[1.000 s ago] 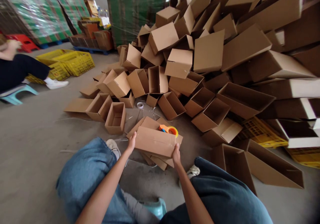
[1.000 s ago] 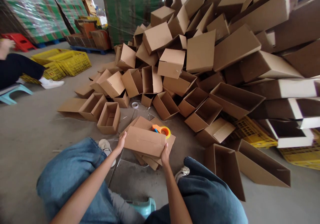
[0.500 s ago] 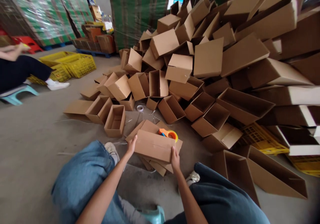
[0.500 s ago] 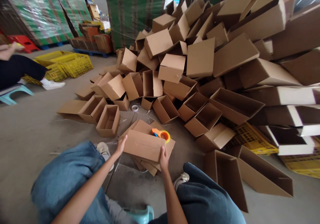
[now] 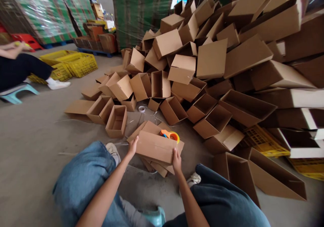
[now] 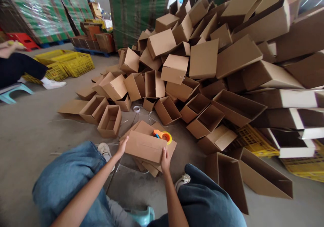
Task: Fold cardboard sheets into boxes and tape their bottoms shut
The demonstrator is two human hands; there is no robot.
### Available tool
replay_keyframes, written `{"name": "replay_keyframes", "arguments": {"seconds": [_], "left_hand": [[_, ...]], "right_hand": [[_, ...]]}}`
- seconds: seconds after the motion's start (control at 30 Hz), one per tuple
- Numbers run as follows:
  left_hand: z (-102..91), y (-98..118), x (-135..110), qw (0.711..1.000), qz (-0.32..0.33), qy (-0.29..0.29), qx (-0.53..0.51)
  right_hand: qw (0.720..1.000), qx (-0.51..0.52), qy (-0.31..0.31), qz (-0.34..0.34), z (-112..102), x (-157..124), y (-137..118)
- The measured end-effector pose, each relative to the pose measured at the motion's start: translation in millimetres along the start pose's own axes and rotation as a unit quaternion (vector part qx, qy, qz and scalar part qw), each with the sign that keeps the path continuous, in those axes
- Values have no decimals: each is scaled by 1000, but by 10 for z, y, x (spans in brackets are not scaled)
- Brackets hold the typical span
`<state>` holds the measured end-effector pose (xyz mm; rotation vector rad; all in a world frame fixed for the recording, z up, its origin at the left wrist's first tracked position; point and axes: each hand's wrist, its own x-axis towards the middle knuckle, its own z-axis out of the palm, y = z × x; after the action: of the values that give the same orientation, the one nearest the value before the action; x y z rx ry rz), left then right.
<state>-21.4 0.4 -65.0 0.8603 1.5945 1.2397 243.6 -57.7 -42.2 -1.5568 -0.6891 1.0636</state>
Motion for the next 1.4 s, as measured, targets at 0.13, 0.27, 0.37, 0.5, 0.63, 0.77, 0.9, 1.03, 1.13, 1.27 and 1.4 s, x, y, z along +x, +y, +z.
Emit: {"name": "replay_keyframes", "arguments": {"seconds": [0.13,0.27,0.37,0.5,0.63,0.77,0.9,1.03,1.13,1.27,1.4], "left_hand": [[5,35,-20,1000,0,2,8],[6,51,-36,1000,13,-1,1],[5,43,-32,1000,11,4,0],[9,24,-19,1000,8,9,0],[16,9,-16,1000,11,7,-3],[13,-7,-7,1000,1,3,-3],[-1,-31,10,1000,6,-11,-7],[-8,-39,22,1000,5,5,-3],[0,-21,8,1000,10,6,1],[14,-9,-10,1000,14,4,-7],[5,-42,10,1000,6,6,-2]], "right_hand": [[1000,-5,10,-5,9,-3,-21],[1000,-18,6,-16,0,5,-12],[999,-36,9,-18,-14,15,16],[998,-56,19,-18,-23,28,55],[998,-55,17,-28,-29,42,78],[997,-67,10,-29,-42,59,101],[997,-80,15,-14,-45,81,121],[997,-79,16,-13,-35,85,113],[997,-76,18,-17,-31,74,94],[997,-76,24,-7,-37,53,71],[997,-70,22,-2,-38,48,56]]}}
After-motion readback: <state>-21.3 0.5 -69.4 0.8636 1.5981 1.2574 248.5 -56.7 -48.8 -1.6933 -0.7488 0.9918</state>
